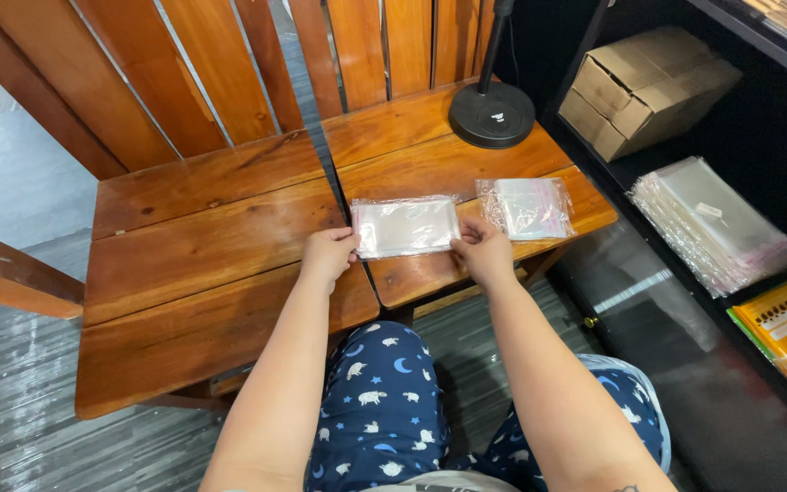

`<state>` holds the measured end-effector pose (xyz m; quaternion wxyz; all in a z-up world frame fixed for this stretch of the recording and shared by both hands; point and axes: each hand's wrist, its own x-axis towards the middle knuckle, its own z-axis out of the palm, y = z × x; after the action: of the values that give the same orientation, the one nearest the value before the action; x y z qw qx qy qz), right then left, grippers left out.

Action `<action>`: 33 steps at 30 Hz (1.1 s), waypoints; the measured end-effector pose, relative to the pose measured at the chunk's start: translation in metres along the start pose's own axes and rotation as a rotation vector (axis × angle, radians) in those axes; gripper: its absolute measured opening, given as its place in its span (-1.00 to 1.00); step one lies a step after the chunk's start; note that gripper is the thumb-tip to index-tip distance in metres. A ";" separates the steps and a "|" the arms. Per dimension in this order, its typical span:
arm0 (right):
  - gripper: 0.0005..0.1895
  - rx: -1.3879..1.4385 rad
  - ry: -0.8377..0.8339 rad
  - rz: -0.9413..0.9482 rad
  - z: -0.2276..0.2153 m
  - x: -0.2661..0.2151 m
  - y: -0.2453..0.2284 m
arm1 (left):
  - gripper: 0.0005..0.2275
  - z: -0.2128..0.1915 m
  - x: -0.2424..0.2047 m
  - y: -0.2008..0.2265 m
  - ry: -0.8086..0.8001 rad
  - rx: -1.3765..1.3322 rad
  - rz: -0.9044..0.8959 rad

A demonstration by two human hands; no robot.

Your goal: The person repeatedly picks up stacks of plastic bags from a wooden bench and places them onto a nearby shelf. The task involves moving the bags one at a time from the bench to the shelf.

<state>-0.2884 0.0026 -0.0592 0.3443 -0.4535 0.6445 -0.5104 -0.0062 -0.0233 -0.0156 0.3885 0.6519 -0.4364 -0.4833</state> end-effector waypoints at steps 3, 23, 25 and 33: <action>-0.31 -0.010 0.000 -0.007 -0.002 0.002 0.003 | -0.62 0.001 -0.002 0.000 -0.002 -0.033 -0.001; -0.52 -0.192 0.065 0.033 0.002 -0.013 -0.021 | -0.60 -0.002 0.001 -0.006 -0.045 -0.045 -0.016; -0.52 -0.180 0.069 0.022 0.001 -0.017 -0.026 | -0.62 -0.002 0.002 -0.006 -0.044 -0.040 -0.011; -0.50 -0.178 0.081 -0.013 -0.004 -0.017 -0.026 | -0.67 -0.008 -0.006 0.002 -0.110 -0.053 -0.002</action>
<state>-0.2798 0.0182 -0.0338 0.2734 -0.4654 0.6976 -0.4712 0.0003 -0.0171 -0.0101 0.3805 0.6144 -0.4435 -0.5301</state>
